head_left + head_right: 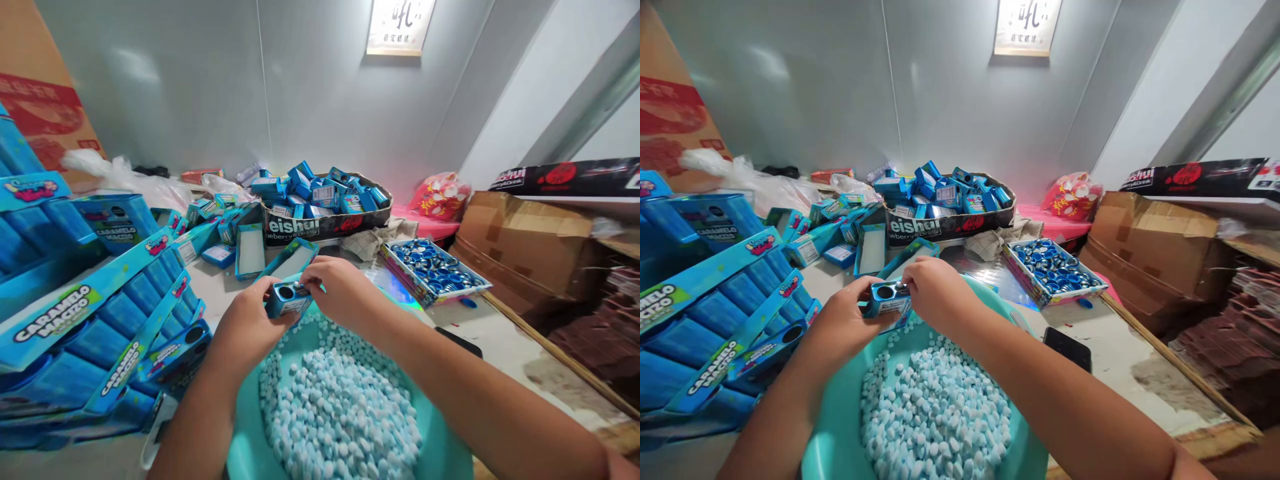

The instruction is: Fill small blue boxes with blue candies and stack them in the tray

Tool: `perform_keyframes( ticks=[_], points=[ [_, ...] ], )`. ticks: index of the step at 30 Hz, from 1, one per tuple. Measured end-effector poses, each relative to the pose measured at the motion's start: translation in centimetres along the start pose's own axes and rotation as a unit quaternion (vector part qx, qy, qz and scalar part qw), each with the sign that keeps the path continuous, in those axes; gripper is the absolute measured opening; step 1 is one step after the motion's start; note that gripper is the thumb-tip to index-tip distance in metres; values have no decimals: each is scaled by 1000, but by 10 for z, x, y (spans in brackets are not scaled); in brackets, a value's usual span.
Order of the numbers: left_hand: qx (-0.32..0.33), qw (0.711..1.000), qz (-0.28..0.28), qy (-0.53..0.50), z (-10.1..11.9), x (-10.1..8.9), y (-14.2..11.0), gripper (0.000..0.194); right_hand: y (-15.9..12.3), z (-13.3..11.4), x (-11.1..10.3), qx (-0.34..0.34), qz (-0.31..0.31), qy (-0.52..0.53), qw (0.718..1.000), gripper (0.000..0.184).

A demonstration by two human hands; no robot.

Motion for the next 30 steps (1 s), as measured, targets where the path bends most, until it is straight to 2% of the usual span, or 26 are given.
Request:
perform_keyframes(
  ticks=[3,7,12,18,20,23,25,26,27,28,30],
  points=[
    [1,1000,-8,9,3,0,0,38,-1,-2,2,-2,-1,31,1000,28],
    [9,1000,-15,22,8,-1,-1,36,-1,-2,2,6,20,140,990,27],
    [28,999,-31,21,14,-1,-5,38,-1,-5,8,19,25,257,966,17],
    [33,999,-9,3,13,-3,-4,40,0,-2,15,19,36,350,936,3],
    [37,999,5,-13,11,-3,-2,43,0,-3,17,14,47,410,911,14],
    [31,997,21,-64,7,-5,1,44,-3,-9,8,-30,117,467,876,36],
    [15,993,52,-108,2,-9,2,45,-9,-20,-6,-87,166,451,872,29],
    [9,989,72,-131,0,-12,2,47,-12,-27,-12,-117,166,433,878,21],
    [8,984,89,-154,-1,-14,1,49,-15,-35,-14,-141,133,409,892,14],
    [6,979,104,-177,-2,-16,1,52,-17,-43,-11,-156,64,376,911,11],
    [-5,971,122,-208,-6,-18,1,56,-27,-50,11,-144,-151,267,941,14]
  ],
)
Point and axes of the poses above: each hand's wrist, its own y-axis towards the middle knuckle, its own x-axis out of the palm, z = x × y, the point moved 7 cm from there along y, towards the middle knuckle, and after that the axes turned 4 degrees about y, right-handed, at the moved point
